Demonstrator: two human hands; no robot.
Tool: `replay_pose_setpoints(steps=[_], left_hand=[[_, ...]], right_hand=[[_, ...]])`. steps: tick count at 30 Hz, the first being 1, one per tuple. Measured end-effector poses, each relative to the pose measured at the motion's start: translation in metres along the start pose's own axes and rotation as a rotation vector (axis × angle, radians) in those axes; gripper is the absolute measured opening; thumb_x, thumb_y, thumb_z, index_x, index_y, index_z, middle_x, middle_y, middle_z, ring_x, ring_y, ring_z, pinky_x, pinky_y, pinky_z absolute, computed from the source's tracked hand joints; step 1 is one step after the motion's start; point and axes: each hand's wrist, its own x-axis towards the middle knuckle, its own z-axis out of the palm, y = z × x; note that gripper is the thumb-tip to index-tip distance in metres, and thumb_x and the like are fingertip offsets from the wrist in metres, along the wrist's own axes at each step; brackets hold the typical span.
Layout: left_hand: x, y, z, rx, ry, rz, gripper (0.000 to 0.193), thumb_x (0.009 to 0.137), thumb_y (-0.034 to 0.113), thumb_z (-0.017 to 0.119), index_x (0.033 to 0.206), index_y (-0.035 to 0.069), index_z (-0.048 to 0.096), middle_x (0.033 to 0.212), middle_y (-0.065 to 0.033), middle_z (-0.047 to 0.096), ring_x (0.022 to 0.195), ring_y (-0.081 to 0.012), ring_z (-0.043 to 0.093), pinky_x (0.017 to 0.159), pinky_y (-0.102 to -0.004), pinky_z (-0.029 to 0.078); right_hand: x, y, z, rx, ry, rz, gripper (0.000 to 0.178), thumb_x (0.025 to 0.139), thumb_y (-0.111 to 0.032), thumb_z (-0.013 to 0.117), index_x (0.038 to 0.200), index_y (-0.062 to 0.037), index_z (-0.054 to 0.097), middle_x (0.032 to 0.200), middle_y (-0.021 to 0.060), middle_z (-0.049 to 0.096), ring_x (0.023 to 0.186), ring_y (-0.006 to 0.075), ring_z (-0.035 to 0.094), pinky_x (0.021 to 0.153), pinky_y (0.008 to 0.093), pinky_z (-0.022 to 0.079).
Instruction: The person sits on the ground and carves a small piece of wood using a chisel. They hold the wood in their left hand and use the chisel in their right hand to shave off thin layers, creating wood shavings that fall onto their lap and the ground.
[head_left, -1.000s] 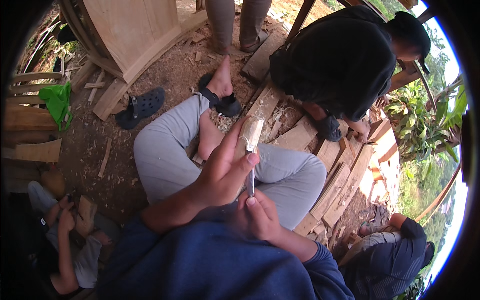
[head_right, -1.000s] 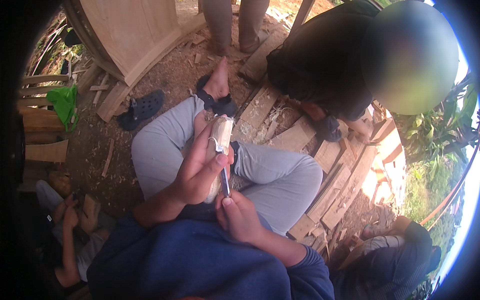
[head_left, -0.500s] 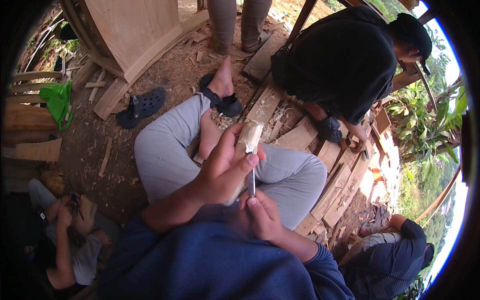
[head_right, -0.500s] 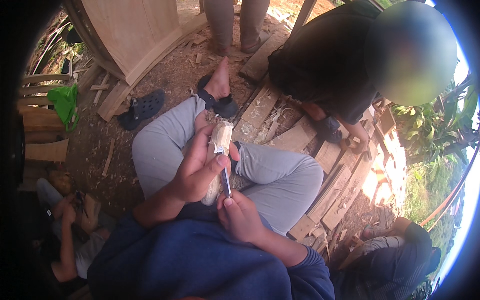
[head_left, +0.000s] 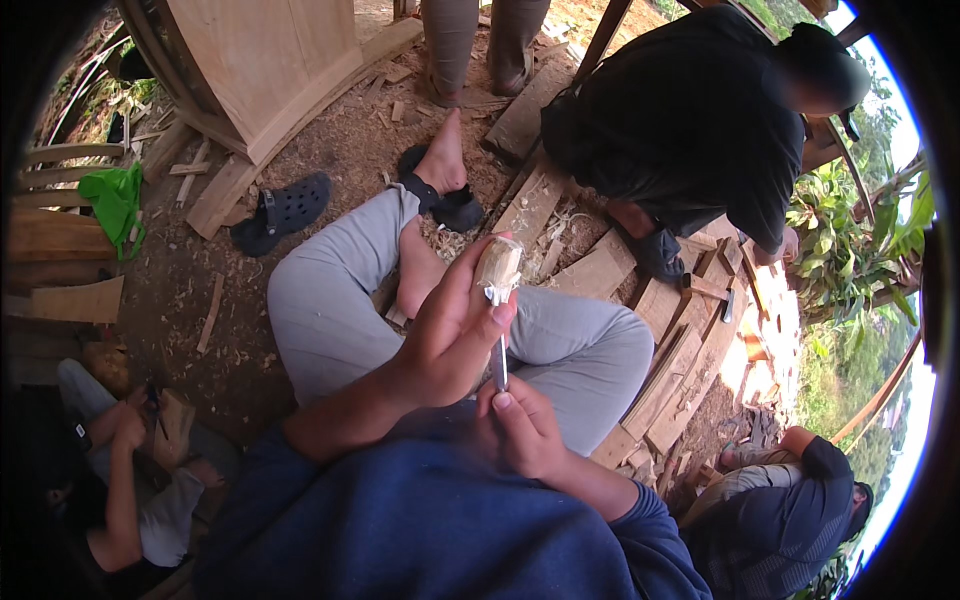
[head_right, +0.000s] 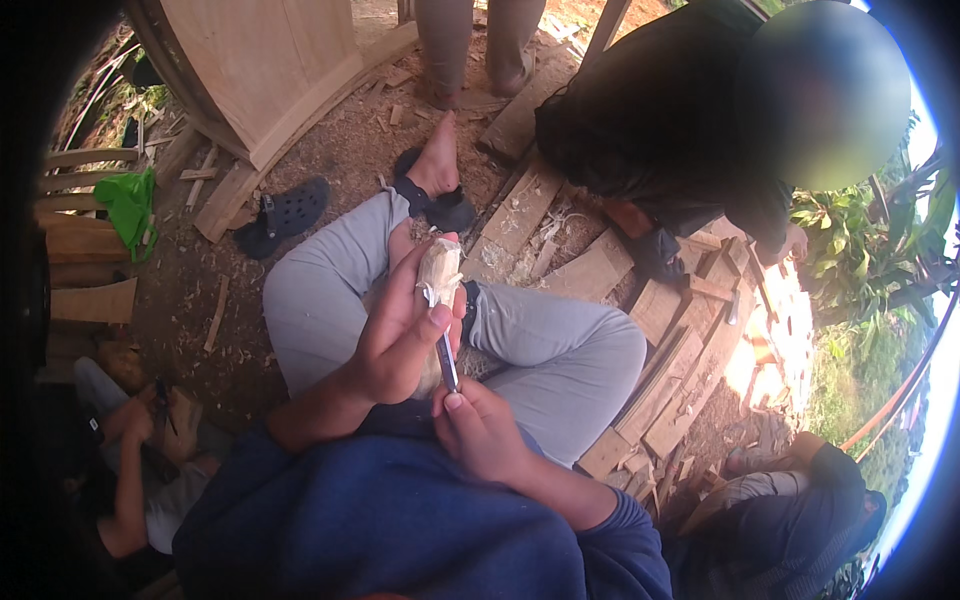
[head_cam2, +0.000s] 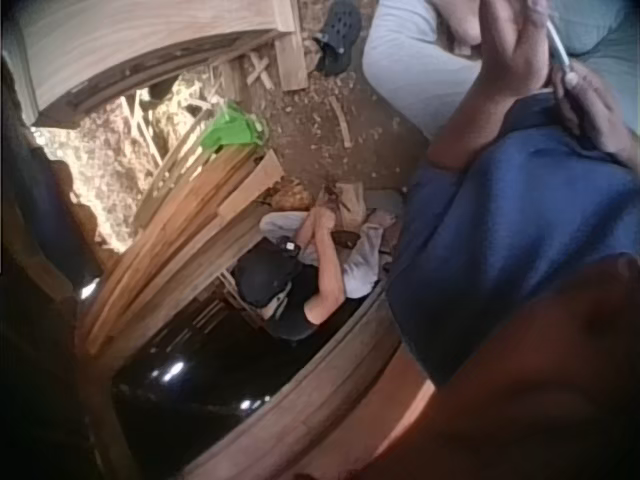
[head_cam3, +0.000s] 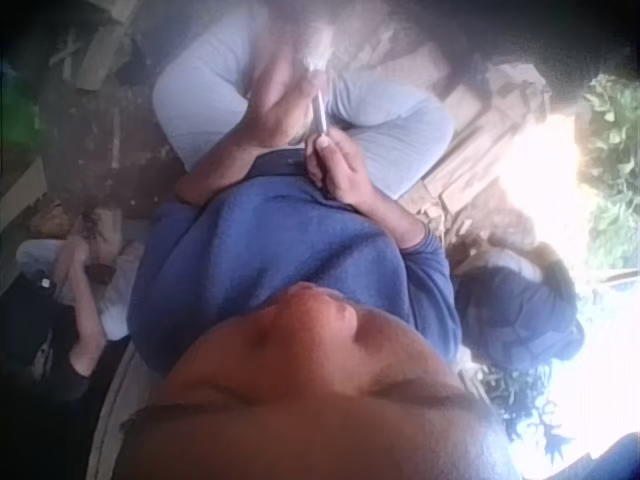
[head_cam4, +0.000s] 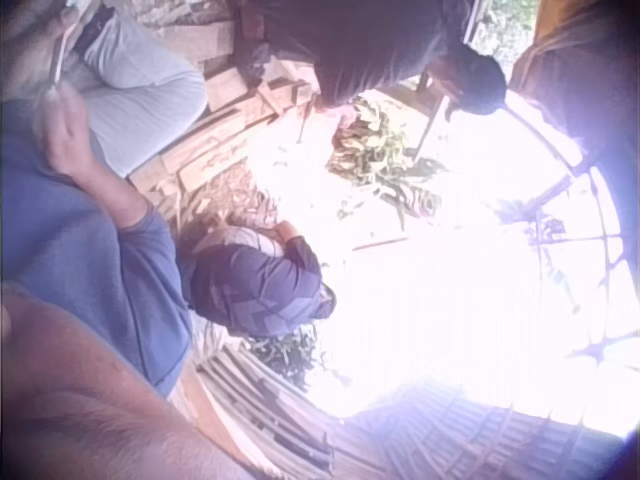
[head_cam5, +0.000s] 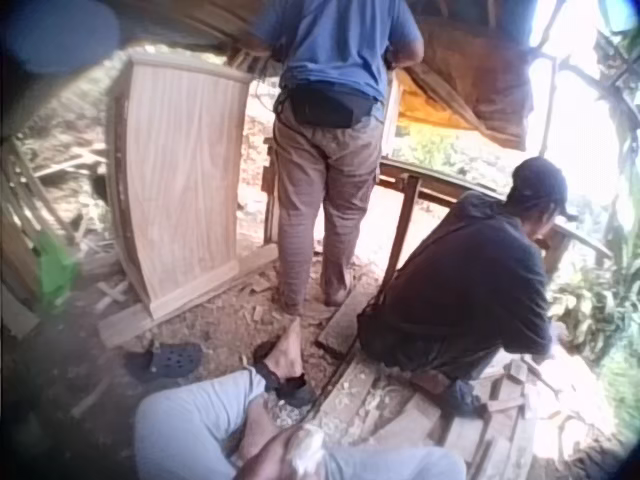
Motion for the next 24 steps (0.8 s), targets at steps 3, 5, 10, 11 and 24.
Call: replay_pose_setpoints(steps=[3,5,10,11,24], left_hand=[[-0.002,-0.005,0.0,-0.01,0.005,0.005,0.066,0.111,0.021,0.055,0.166,0.001,0.024,0.108,-0.0089,0.059,0.081,-0.0091,0.058,0.074,-0.0246,0.052],[-0.003,-0.007,0.002,-0.032,0.014,0.017,0.067,0.111,0.021,0.055,0.166,0.001,0.023,0.108,-0.009,0.059,0.081,-0.0091,0.058,0.074,-0.0247,0.052],[-0.001,-0.007,0.006,-0.06,0.001,0.046,0.067,0.111,0.021,0.054,0.166,0.0,0.022,0.107,-0.0088,0.059,0.08,-0.009,0.058,0.073,-0.0248,0.052],[-0.001,-0.006,0.007,-0.075,0.001,0.045,0.067,0.111,0.02,0.054,0.166,0.0,0.022,0.107,-0.0088,0.059,0.08,-0.009,0.058,0.073,-0.0248,0.052],[0.0,-0.004,0.009,-0.056,0.008,0.075,0.069,0.11,0.021,0.054,0.165,-0.001,0.019,0.103,-0.0082,0.058,0.078,-0.0107,0.058,0.073,-0.0266,0.052]], right_hand=[[0.0,0.0,0.001,-0.02,-0.001,-0.03,0.027,0.117,-0.028,0.044,0.108,-0.0057,0.056,0.07,-0.0003,0.051,0.056,0.0086,0.044,0.053,0.0256,0.036],[0.0,0.0,0.002,-0.033,-0.003,-0.045,0.027,0.117,-0.028,0.044,0.108,-0.0058,0.056,0.07,-0.0004,0.05,0.056,0.0085,0.044,0.053,0.0256,0.036],[0.0,0.001,0.001,-0.026,-0.006,-0.073,0.026,0.117,-0.027,0.044,0.108,-0.0058,0.056,0.07,-0.0006,0.05,0.056,0.0088,0.044,0.053,0.0258,0.036],[0.0,0.001,0.001,-0.029,-0.007,-0.073,0.026,0.117,-0.027,0.044,0.108,-0.0058,0.056,0.07,-0.0005,0.05,0.057,0.0089,0.045,0.053,0.0258,0.036],[-0.001,0.001,0.001,-0.039,-0.008,-0.07,0.029,0.117,-0.03,0.044,0.107,-0.0055,0.056,0.071,0.001,0.052,0.058,0.0096,0.047,0.054,0.027,0.038]])
